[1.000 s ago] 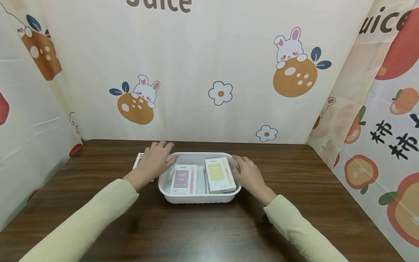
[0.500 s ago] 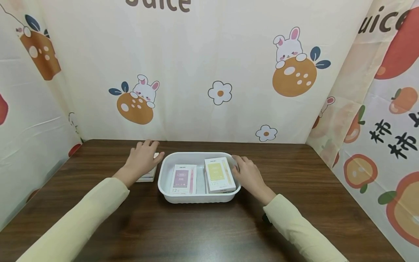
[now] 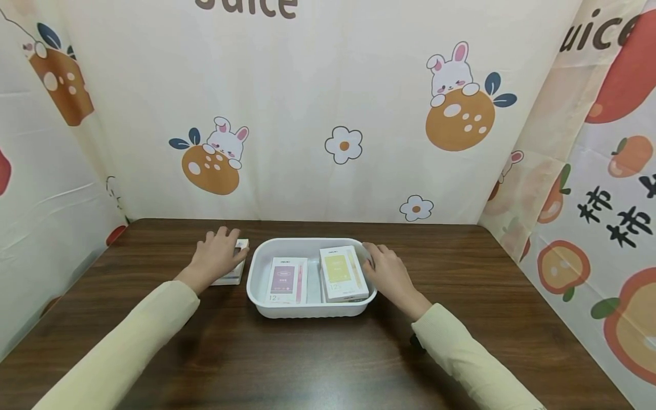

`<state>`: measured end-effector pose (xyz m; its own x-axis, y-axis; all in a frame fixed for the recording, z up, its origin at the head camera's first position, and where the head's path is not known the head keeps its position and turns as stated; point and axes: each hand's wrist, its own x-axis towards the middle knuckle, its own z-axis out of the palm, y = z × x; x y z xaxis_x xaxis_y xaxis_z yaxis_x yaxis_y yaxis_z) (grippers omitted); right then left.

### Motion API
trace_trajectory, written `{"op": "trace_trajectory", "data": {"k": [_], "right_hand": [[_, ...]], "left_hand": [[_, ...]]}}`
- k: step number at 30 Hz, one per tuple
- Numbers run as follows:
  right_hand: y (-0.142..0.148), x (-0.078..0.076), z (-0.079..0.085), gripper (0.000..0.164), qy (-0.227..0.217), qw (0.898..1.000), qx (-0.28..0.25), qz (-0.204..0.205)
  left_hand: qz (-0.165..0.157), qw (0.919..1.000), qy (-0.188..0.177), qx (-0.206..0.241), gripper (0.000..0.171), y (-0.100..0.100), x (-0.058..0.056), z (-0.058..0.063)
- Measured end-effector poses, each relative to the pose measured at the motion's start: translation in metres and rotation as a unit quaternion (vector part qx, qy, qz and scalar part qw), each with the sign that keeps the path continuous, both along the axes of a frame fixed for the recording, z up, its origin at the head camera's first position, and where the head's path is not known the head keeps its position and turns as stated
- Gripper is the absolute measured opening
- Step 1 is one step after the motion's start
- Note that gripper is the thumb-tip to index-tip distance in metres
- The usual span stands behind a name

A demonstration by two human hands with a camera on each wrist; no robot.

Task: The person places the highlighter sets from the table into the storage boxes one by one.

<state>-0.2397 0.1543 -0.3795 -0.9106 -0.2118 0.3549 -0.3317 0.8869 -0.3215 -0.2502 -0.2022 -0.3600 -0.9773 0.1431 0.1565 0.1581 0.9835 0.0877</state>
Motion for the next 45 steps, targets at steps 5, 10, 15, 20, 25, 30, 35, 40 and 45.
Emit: {"op": "trace_trajectory", "data": {"k": [5, 10, 15, 20, 25, 30, 35, 40, 45], "right_hand": [[0.0, 0.0, 0.0, 0.039, 0.001, 1.0, -0.002, 0.001], [0.0, 0.0, 0.0, 0.039, 0.006, 1.0, -0.004, 0.002], [0.0, 0.0, 0.0, 0.039, 0.0, 1.0, -0.002, 0.0], [0.0, 0.0, 0.0, 0.039, -0.005, 1.0, -0.003, -0.003], [-0.001, 0.001, 0.0, 0.04, -0.007, 1.0, -0.005, -0.003], [-0.001, 0.0, 0.001, 0.04, -0.006, 1.0, -0.002, -0.005], [-0.001, 0.001, 0.001, 0.04, -0.005, 1.0, -0.001, -0.005], [-0.001, 0.001, 0.001, 0.04, -0.001, 1.0, 0.005, -0.005], [0.0, 0.001, 0.001, 0.04, 0.007, 1.0, 0.016, -0.003]], "left_hand": [[0.012, 0.9997, -0.02, 0.005, 0.056, -0.002, -0.003, -0.01], [0.02, 0.9992, -0.033, 0.011, 0.059, -0.002, -0.004, -0.016], [0.028, 0.9982, -0.052, 0.013, 0.062, -0.002, -0.005, -0.022], [0.033, 0.9973, -0.064, 0.013, 0.063, -0.003, -0.005, -0.025], [0.037, 0.997, -0.068, 0.01, 0.062, -0.002, -0.005, -0.026], [0.039, 0.9966, -0.07, 0.017, 0.061, -0.001, -0.005, -0.026], [0.041, 0.9952, -0.083, 0.032, 0.062, -0.002, -0.005, -0.027], [0.044, 0.9941, -0.091, 0.039, 0.063, -0.003, -0.005, -0.027], [0.049, 0.9935, -0.094, 0.042, 0.064, -0.001, -0.006, -0.027]]}}
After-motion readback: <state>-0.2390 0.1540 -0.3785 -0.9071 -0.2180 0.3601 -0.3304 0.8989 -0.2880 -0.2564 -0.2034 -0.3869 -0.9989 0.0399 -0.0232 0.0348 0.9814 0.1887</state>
